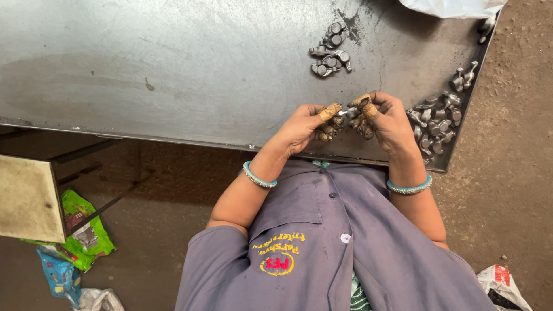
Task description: The person stands at a metal table sorting small metal castings. They pick up individual pieces from a pile, turn and inspect each one in their hands, and place accepted pieces into separate piles and into a white sack on the table, working through the heap piece by piece.
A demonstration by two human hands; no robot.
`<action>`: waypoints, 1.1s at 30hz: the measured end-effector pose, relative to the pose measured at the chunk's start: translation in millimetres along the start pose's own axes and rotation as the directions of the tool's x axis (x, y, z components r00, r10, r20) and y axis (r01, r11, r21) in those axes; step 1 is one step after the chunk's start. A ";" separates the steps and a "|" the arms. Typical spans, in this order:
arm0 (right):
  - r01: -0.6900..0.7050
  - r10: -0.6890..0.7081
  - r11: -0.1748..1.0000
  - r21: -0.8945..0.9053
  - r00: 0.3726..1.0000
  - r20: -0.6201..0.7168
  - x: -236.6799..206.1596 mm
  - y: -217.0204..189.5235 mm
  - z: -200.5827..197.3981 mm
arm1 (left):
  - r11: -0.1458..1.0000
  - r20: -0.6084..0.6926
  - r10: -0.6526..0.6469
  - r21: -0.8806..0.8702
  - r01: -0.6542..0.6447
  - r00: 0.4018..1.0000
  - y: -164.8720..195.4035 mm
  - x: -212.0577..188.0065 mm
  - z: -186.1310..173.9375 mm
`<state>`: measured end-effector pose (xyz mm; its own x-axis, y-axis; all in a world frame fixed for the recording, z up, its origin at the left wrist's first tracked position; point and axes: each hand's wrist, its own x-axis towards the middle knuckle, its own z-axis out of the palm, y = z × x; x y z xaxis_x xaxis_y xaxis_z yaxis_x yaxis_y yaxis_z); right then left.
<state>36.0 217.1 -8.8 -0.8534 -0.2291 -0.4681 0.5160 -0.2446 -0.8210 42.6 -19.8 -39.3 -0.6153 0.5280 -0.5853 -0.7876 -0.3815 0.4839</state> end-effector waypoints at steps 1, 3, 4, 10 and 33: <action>0.006 -0.006 1.000 -0.004 1.000 -0.001 0.2 -1.3 0.3 | 0.999 -0.013 0.008 0.033 -0.007 1.000 0.0 -0.1 0.0; 0.018 -0.018 1.000 -0.010 1.000 -0.004 1.1 -2.9 0.6 | 0.999 0.003 0.035 0.040 -0.035 0.999 0.1 -1.4 0.2; 0.030 -0.030 1.000 0.004 0.999 0.014 1.0 -3.2 0.4 | 0.998 0.012 0.047 0.043 -0.047 0.999 0.2 -2.3 1.1; 0.120 -0.124 0.990 -0.073 0.991 -0.052 -9.4 -5.3 -6.5 | 0.883 -0.057 0.267 0.414 -0.220 0.962 11.3 -0.8 26.9; -0.262 -0.554 0.817 -0.514 -0.106 -0.826 -175.3 6.8 -237.5 | 0.088 0.061 0.825 0.968 -0.234 0.562 95.2 77.7 38.0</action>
<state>171.6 479.4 -10.0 -0.2556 0.9380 0.2342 0.6076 0.3443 -0.7157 -79.0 13.8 -14.0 -0.9935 0.0288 0.1101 0.1064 0.5774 0.8095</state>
